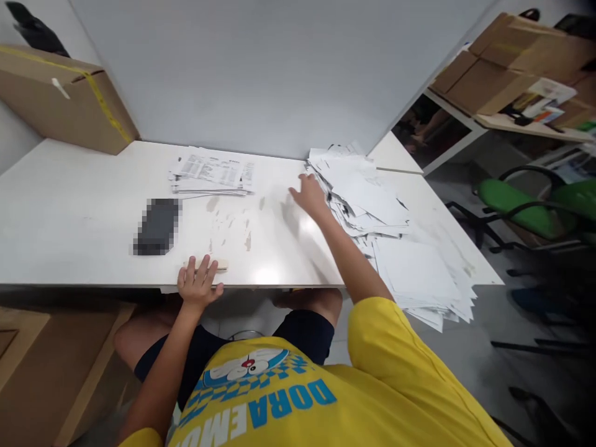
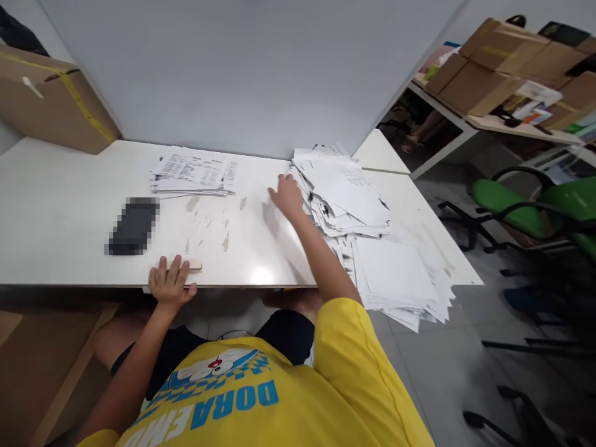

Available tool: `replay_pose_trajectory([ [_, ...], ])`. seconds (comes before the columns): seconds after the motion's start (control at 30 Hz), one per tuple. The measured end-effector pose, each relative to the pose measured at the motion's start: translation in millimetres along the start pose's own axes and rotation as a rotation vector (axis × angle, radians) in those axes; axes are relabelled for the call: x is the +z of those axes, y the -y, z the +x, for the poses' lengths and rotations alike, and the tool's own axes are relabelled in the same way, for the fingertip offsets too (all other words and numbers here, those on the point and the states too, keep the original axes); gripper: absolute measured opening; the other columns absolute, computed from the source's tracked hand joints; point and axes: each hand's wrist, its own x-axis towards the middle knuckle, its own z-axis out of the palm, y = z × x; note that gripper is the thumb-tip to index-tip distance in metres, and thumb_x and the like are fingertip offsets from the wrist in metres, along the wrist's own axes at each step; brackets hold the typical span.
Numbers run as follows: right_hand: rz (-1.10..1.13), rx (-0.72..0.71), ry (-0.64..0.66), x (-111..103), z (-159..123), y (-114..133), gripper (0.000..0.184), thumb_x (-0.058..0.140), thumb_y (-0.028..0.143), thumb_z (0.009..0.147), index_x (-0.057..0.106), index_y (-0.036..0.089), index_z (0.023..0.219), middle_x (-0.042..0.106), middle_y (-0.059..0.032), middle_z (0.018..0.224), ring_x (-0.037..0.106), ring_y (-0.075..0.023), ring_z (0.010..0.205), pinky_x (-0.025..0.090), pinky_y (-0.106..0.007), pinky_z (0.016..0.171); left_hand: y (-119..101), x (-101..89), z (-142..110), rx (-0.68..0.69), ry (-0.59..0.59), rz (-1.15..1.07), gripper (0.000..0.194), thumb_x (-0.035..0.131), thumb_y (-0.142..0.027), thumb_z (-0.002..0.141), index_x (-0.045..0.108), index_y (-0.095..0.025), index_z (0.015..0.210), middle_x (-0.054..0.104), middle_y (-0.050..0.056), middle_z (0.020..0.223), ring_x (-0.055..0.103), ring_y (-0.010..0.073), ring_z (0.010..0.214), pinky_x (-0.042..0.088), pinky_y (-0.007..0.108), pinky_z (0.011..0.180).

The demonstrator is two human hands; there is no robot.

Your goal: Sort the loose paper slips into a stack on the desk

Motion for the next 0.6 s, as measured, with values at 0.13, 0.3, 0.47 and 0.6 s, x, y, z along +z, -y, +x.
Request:
replay_pose_trajectory([
  [0.13,-0.152,0.312,-0.066,-28,-26,-111,0.058,0.054,0.047,0.091,0.052,0.006,0.131,0.051,-0.0289,0.136,0.044,-0.0414,0.127,0.036,-0.053,0.102,-3,4.1,-1,-0.079,-0.057,-0.024,0.068,0.051,-0.078,0.074,0.073,-0.03,0.117,0.07,0.012,0.127,0.04,0.0408,0.143,0.011,0.052,0.118],
  [0.3,-0.181,0.459,-0.032,-42,-41,-167,0.063,0.045,0.055,0.094,0.057,0.003,0.129,0.052,-0.0284,0.135,0.046,-0.0402,0.126,0.034,-0.051,0.105,-6,7.7,-3,-0.159,-0.07,-0.076,0.073,0.051,-0.078,0.074,0.071,-0.024,0.119,0.064,0.018,0.134,0.029,0.0424,0.148,0.013,0.056,0.117],
  [0.47,-0.103,0.354,-0.038,-47,-43,-166,0.038,0.042,0.033,0.096,0.066,0.014,0.118,0.06,-0.0195,0.121,0.056,-0.0313,0.108,0.042,-0.042,0.091,-22,7.3,-3,-0.211,-0.115,-0.066,0.073,0.047,-0.075,0.08,0.068,-0.02,0.123,0.058,0.021,0.14,0.02,0.0422,0.152,0.013,0.059,0.117],
  [0.6,-0.073,0.258,-0.132,-58,-60,-159,0.035,0.037,0.027,0.096,0.069,0.015,0.099,0.063,-0.0148,0.103,0.056,-0.0238,0.085,0.04,-0.034,0.074,-37,-5.0,-1,-0.166,-0.07,-0.055,0.066,0.053,-0.061,0.085,0.061,-0.015,0.133,0.051,0.024,0.146,0.015,0.0415,0.153,0.01,0.063,0.119],
])
